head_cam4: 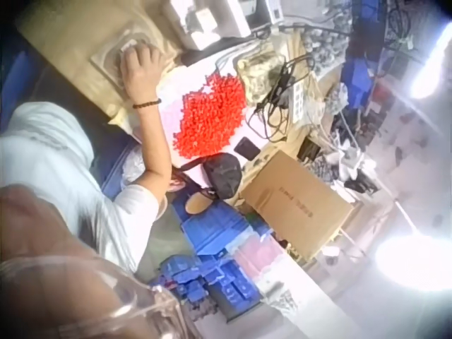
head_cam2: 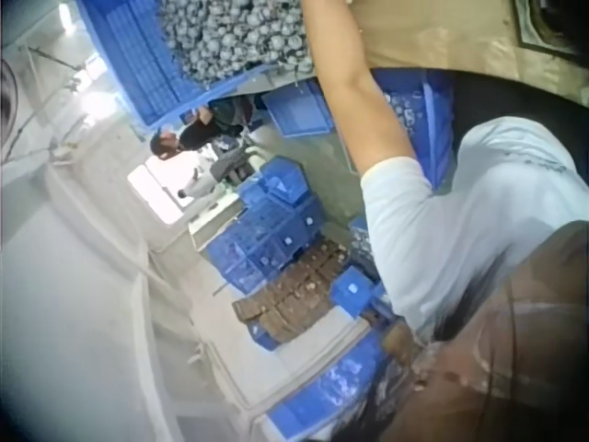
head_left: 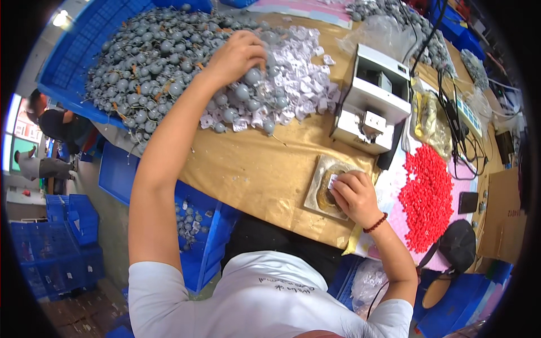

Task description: Assembling gray plastic spheres with metal inserts and screws using an electric screwdriver on a factory production line.

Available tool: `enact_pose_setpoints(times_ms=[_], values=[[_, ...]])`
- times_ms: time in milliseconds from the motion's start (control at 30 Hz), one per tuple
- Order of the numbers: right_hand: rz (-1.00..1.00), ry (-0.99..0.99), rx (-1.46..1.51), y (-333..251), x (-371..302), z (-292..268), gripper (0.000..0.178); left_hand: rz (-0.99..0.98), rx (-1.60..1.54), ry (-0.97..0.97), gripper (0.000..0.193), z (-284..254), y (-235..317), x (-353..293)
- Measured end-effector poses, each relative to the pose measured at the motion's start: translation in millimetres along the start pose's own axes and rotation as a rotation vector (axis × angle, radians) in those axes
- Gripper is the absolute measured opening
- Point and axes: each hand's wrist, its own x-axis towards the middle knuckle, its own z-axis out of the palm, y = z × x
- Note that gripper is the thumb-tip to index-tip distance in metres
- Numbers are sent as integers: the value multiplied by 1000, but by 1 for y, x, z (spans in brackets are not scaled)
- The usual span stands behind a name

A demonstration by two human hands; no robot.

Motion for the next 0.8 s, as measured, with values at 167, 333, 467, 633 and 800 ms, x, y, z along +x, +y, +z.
enact_pose_setpoints(times_ms=[167, 333, 467, 633, 800], values=[[32, -8, 69, 4, -3, 3, 25, -131, -353, 29, 14, -44, 38, 21], [179, 112, 293, 2, -2, -10, 26, -208, -662, 126, 16, -50, 110, 22], [231, 149, 407, 3, 19, -20, 30, -353, -717, -111, 22, -30, 179, -14], [180, 65, 555, -34, 40, -5, 36, -452, -949, 42, 19, -7, 258, -89], [26, -136, 522, -85, 27, -17, 27, -559, -1194, -83, 23, -47, 301, -157]])
